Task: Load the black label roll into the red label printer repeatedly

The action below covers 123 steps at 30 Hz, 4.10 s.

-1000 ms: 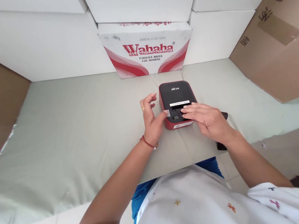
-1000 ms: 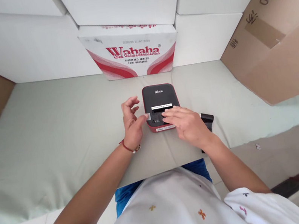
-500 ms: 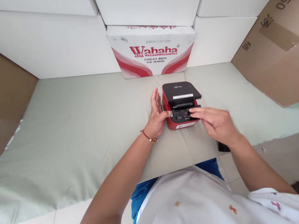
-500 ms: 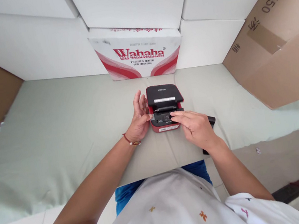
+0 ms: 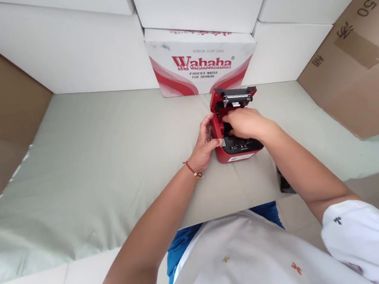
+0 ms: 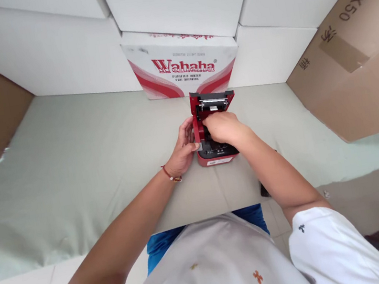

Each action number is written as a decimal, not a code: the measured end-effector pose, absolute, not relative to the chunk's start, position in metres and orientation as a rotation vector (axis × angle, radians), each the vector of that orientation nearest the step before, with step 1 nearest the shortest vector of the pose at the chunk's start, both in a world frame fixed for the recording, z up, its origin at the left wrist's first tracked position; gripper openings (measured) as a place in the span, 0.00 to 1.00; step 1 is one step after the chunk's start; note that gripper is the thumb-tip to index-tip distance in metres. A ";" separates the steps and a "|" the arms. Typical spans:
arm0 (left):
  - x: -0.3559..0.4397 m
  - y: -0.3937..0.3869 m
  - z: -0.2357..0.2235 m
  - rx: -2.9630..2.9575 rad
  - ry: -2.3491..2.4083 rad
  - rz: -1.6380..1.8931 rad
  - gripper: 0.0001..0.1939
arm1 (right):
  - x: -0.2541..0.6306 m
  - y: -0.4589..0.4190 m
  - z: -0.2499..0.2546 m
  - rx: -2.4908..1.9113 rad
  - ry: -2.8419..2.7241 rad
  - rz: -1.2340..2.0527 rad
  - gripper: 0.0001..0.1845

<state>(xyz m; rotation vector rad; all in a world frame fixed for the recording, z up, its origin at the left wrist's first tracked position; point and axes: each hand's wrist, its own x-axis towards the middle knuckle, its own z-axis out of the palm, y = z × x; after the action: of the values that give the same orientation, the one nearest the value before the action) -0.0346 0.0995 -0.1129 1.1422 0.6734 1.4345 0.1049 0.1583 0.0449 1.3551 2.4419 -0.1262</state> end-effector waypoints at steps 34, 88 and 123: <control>-0.044 0.099 -0.113 1.063 0.688 1.471 0.42 | 0.265 0.078 -0.045 2.453 2.546 -1.010 0.25; -0.040 0.103 -0.121 1.139 0.704 1.485 0.40 | 0.119 0.148 0.040 1.678 2.576 -0.084 0.24; -0.010 0.042 -0.080 2.692 1.289 1.745 0.19 | 0.173 0.135 0.065 1.473 3.175 -0.042 0.23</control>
<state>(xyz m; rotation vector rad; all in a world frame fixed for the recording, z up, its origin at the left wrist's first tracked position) -0.0105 0.0418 -0.0796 2.6922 1.2893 1.7447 0.1733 0.1353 0.0650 1.4735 3.1750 -0.0415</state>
